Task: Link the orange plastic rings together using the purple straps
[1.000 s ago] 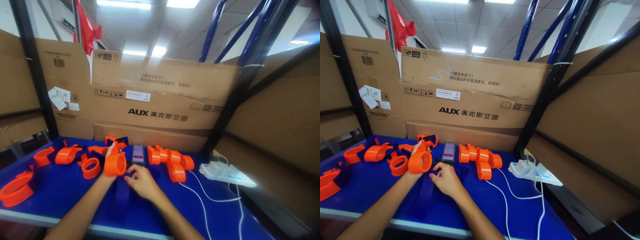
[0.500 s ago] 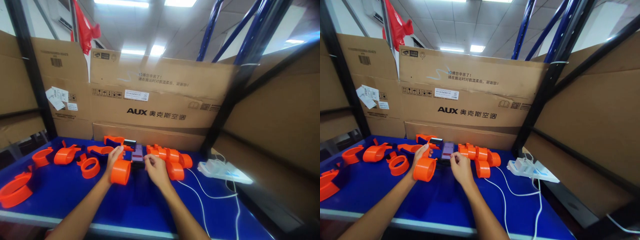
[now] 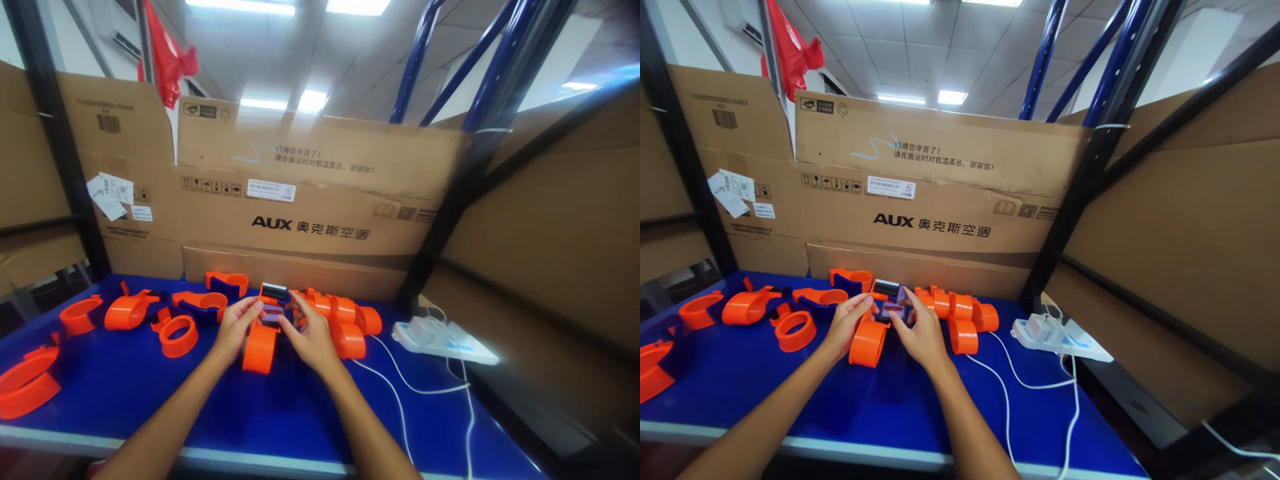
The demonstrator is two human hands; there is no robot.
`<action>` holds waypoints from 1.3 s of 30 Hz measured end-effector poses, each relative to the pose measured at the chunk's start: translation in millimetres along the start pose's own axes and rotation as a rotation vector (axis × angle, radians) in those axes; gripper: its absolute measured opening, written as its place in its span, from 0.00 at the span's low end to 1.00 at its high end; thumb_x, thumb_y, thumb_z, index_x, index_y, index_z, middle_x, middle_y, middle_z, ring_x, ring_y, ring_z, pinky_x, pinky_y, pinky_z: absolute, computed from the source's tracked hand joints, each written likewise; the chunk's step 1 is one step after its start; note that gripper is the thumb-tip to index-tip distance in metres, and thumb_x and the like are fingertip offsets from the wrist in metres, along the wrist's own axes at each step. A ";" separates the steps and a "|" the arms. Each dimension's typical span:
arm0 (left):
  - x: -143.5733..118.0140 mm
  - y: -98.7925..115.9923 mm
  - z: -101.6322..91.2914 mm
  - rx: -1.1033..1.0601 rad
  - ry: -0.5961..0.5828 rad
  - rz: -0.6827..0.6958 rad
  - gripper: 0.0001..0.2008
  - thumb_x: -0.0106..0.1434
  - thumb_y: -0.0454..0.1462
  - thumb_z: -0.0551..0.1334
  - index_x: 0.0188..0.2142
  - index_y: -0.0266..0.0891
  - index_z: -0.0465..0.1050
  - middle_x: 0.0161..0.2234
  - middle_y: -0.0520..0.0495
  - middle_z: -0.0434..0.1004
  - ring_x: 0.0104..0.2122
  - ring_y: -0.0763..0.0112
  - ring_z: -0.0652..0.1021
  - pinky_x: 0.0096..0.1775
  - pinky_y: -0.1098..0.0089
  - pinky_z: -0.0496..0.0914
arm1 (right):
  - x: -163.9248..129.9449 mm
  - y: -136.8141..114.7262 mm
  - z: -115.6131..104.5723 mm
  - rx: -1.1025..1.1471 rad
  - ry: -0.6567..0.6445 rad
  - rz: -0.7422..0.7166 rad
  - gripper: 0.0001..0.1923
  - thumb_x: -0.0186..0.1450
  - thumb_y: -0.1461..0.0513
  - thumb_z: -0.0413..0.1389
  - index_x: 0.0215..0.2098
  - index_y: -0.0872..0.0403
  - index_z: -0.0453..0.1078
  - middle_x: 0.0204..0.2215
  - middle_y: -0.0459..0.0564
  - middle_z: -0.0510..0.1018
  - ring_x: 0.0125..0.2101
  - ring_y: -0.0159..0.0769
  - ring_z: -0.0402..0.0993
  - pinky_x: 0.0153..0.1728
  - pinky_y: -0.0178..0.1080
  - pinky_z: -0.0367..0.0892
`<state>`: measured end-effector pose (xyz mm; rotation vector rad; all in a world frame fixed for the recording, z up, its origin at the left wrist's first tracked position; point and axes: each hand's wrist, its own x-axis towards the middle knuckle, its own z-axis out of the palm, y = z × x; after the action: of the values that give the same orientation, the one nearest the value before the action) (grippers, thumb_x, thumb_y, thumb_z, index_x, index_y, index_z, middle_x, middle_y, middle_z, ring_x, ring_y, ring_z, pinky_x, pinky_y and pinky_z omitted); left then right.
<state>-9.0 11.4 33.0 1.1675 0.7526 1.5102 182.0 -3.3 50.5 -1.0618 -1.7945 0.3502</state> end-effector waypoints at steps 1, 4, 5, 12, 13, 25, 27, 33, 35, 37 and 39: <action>-0.9 -0.5 1.3 0.000 -0.026 -0.015 0.18 0.55 0.48 0.70 0.36 0.36 0.80 0.26 0.48 0.77 0.23 0.72 0.72 0.27 0.72 0.64 | -0.2 -0.2 -0.3 -0.022 0.003 -0.006 0.30 0.64 0.53 0.59 0.62 0.52 0.65 0.39 0.52 0.81 0.25 0.34 0.71 0.31 0.37 0.70; -3.0 -2.2 3.2 0.011 -0.062 -0.042 0.20 0.55 0.48 0.70 0.40 0.36 0.80 0.28 0.46 0.78 0.25 0.71 0.74 0.29 0.72 0.66 | 0.0 1.0 -1.4 -0.067 0.040 -0.019 0.29 0.64 0.53 0.59 0.61 0.54 0.67 0.33 0.51 0.81 0.26 0.36 0.72 0.31 0.38 0.70; -3.6 -2.5 3.5 0.022 -0.074 -0.049 0.20 0.55 0.48 0.70 0.41 0.35 0.80 0.29 0.45 0.79 0.25 0.70 0.74 0.30 0.71 0.67 | 0.2 1.6 -1.7 -0.076 0.055 -0.027 0.28 0.64 0.53 0.59 0.61 0.54 0.67 0.32 0.51 0.81 0.27 0.37 0.73 0.31 0.38 0.70; -8.4 -2.0 6.2 0.084 -0.211 -0.095 0.23 0.58 0.49 0.68 0.46 0.34 0.76 0.28 0.45 0.78 0.26 0.71 0.74 0.28 0.73 0.65 | -4.0 4.8 -0.1 -0.182 0.139 -0.121 0.23 0.67 0.57 0.54 0.59 0.54 0.68 0.41 0.54 0.81 0.32 0.39 0.78 0.37 0.40 0.74; -9.1 -2.3 6.8 0.081 -0.229 -0.094 0.24 0.58 0.49 0.68 0.48 0.35 0.75 0.27 0.46 0.77 0.26 0.71 0.74 0.29 0.73 0.65 | -5.4 5.0 0.6 -0.217 0.141 -0.141 0.22 0.67 0.57 0.54 0.59 0.54 0.68 0.43 0.55 0.81 0.35 0.40 0.78 0.40 0.41 0.74; -5.7 -15.9 6.7 0.200 -0.208 -0.019 0.17 0.62 0.50 0.62 0.38 0.38 0.70 0.18 0.57 0.65 0.15 0.76 0.66 0.20 0.74 0.62 | -10.1 0.6 5.9 -0.413 -0.103 -0.250 0.19 0.68 0.62 0.49 0.56 0.56 0.66 0.39 0.55 0.80 0.38 0.42 0.77 0.38 0.39 0.70; -5.3 -15.4 6.3 0.191 -0.205 -0.030 0.17 0.62 0.50 0.62 0.37 0.38 0.71 0.18 0.57 0.65 0.15 0.76 0.66 0.20 0.74 0.62 | -9.3 0.2 5.0 -0.416 -0.131 -0.243 0.18 0.68 0.62 0.48 0.55 0.56 0.67 0.36 0.54 0.80 0.36 0.41 0.77 0.36 0.38 0.69; -6.0 -15.8 5.5 0.152 -0.184 -0.063 0.18 0.61 0.50 0.63 0.39 0.37 0.72 0.17 0.57 0.65 0.14 0.76 0.65 0.19 0.74 0.62 | -7.8 3.0 4.0 -0.408 -0.160 -0.245 0.18 0.69 0.62 0.48 0.55 0.56 0.68 0.34 0.54 0.79 0.32 0.40 0.76 0.32 0.37 0.68; -5.9 -16.7 5.3 0.129 -0.176 -0.073 0.18 0.61 0.50 0.64 0.38 0.38 0.72 0.18 0.57 0.65 0.14 0.77 0.66 0.19 0.74 0.61 | -7.3 4.1 2.6 -0.375 -0.146 -0.241 0.19 0.70 0.61 0.49 0.58 0.56 0.67 0.35 0.54 0.80 0.33 0.40 0.76 0.34 0.37 0.69; -5.3 -17.3 5.5 0.088 -0.154 -0.105 0.18 0.60 0.50 0.65 0.38 0.38 0.72 0.18 0.56 0.66 0.15 0.77 0.66 0.20 0.75 0.61 | -6.8 4.5 0.2 -0.345 -0.134 -0.244 0.22 0.70 0.59 0.51 0.61 0.55 0.65 0.37 0.54 0.80 0.34 0.40 0.77 0.35 0.37 0.70; -4.3 -17.0 6.2 0.017 -0.109 -0.154 0.19 0.58 0.51 0.66 0.36 0.37 0.73 0.18 0.55 0.67 0.15 0.78 0.66 0.20 0.75 0.60 | -6.7 4.5 -2.3 -0.342 -0.128 -0.257 0.25 0.70 0.57 0.52 0.64 0.54 0.62 0.38 0.54 0.81 0.35 0.40 0.77 0.36 0.38 0.71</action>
<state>2.7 11.2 18.5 1.1676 0.7649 1.3046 187.1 -6.5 44.7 -1.0393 -2.1291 -0.0495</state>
